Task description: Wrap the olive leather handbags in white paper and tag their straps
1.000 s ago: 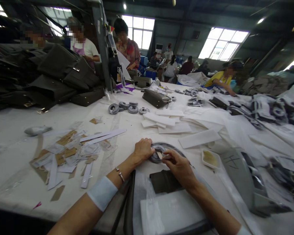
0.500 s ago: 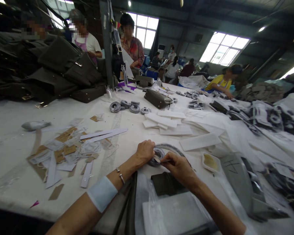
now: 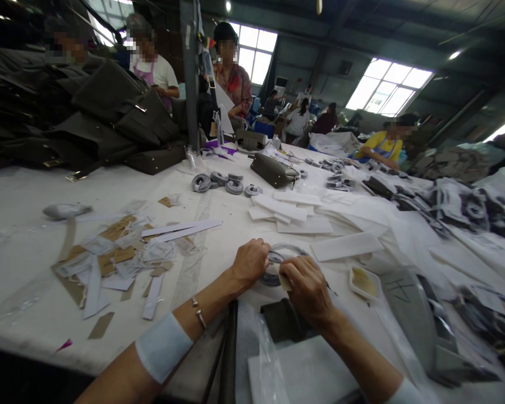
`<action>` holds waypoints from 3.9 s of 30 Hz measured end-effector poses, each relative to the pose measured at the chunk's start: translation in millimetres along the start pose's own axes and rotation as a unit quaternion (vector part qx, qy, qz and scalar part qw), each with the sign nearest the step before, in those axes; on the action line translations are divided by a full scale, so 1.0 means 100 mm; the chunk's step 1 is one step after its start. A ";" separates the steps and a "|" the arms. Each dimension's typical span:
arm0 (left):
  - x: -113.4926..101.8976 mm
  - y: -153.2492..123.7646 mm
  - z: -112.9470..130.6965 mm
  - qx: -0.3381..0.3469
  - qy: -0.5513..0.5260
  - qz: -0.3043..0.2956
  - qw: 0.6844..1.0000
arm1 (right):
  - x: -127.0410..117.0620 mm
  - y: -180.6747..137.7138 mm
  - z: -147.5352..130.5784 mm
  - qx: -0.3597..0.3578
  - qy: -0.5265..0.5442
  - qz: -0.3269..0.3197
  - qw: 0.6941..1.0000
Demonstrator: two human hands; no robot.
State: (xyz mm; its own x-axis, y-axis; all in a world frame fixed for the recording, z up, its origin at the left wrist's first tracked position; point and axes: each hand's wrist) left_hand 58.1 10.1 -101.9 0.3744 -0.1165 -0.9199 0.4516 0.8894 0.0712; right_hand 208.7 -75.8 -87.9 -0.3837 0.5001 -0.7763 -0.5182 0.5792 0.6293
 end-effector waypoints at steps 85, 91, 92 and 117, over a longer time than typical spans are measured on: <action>-0.03 -0.34 -0.27 -0.111 -0.520 -0.144 0.835 | 0.27 0.43 0.20 0.421 0.374 -0.159 0.811; 0.01 -0.40 -0.35 -0.112 -0.513 -0.195 0.828 | 0.17 0.38 0.15 0.390 0.344 -0.184 0.834; 0.02 -0.41 -0.35 -0.110 -0.514 -0.209 0.825 | 0.14 0.39 0.13 0.381 0.341 -0.188 0.839; 0.02 -0.44 -0.24 -0.136 -0.596 -0.219 0.761 | 0.09 0.32 0.09 0.279 0.339 -0.142 0.887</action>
State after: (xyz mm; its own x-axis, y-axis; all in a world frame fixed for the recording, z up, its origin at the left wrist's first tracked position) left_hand 19.6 -18.2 -115.7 0.7779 -0.6017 0.1812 0.6205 0.6900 -0.3726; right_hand 196.0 -47.0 -74.6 -0.7681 -0.1104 -0.6307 -0.2815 0.9430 0.1777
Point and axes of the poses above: each hand's wrist, its own y-axis towards the middle knuckle, its own x-axis out of the palm, z = x × y, and after that the axes turned 10 degrees about -x, right-handed
